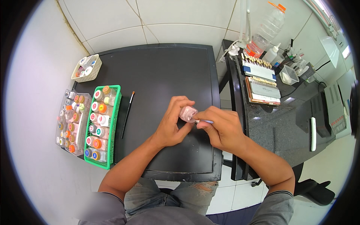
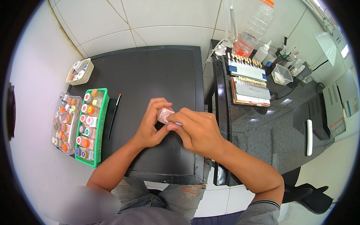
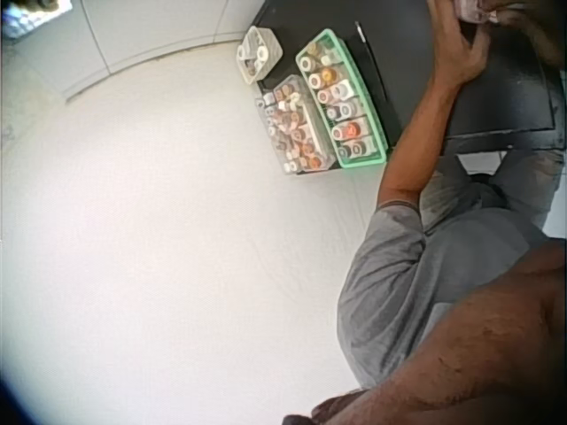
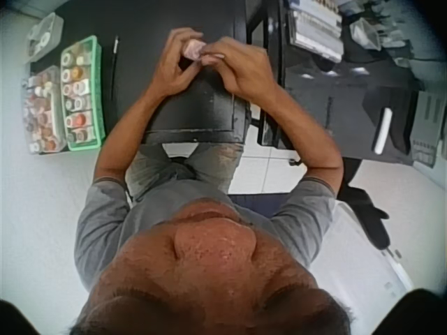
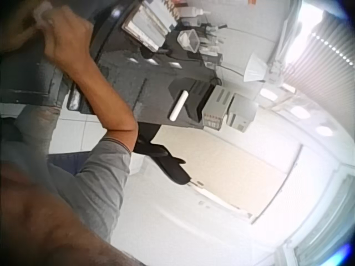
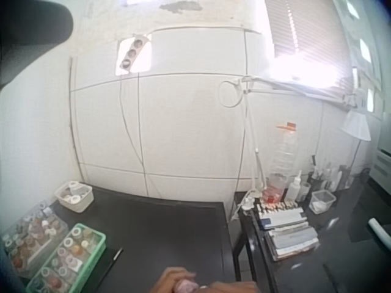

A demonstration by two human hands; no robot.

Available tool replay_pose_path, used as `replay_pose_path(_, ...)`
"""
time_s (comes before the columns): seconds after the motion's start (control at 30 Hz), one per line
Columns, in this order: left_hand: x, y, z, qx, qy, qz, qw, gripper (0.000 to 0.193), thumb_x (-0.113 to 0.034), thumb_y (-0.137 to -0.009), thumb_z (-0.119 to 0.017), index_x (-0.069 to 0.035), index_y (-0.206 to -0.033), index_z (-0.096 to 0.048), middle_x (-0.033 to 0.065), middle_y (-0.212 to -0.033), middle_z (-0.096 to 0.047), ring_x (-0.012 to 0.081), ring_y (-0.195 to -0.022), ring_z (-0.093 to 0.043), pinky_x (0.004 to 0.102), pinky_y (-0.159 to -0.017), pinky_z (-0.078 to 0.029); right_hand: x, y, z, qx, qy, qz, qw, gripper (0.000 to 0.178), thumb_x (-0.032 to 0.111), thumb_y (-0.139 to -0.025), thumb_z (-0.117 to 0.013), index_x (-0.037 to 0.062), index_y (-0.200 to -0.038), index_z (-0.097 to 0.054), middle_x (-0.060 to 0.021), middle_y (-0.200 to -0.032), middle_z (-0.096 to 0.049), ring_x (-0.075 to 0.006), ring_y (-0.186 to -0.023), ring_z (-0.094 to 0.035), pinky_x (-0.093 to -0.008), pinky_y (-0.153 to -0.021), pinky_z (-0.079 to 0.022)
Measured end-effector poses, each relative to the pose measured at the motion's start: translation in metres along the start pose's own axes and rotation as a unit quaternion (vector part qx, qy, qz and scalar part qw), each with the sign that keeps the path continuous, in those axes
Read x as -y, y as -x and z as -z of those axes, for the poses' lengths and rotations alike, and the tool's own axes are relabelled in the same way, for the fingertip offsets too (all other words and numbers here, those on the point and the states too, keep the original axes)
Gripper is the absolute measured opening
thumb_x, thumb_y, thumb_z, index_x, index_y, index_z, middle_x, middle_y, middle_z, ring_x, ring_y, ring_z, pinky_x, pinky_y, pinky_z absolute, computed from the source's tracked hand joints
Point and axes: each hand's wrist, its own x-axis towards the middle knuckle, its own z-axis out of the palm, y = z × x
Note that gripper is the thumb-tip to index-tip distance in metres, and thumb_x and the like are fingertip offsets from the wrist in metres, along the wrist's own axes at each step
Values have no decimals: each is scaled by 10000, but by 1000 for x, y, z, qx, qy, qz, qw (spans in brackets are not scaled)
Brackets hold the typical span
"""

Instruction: The person scoops a small amount of pink dental composite material from a container and places it onto a dental model, using a spatula-like tool to apply and spread it across the surface.

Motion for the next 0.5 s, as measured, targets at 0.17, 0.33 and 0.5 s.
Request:
replay_pose_path(0.17,19,8,-6,-21,23,28,999,628,-46,-972,-953,-60,-1431,-525,144,-1491,-530,206,-1240,-685,380,-1062,-605,1,-3,-1,-16,4,38,999,198,182,-982,-901,72,-1103,-790,-69,-918,-733,-301,-699,-721,-412,-617,-556)
replay_pose_path(0.33,24,10,-10,-39,40,56,997,607,0,-994,-911,-74,-1390,-456,171,-1465,-578,193,-1182,-726,382,-1021,-653,1,0,-1,37,17,42,998,218,177,-954,-918,76,-1102,-793,-67,-926,-729,-296,-730,-735,-403,-630,-566)
replay_pose_path(0.5,17,8,-12,-42,115,87,989,582,22,-1012,-877,-81,-1379,-437,170,-1413,-624,190,-1163,-741,374,-1020,-656,2,-2,-2,19,16,52,998,256,184,-940,-922,67,-1138,-809,-69,-907,-714,-292,-729,-731,-407,-632,-566)
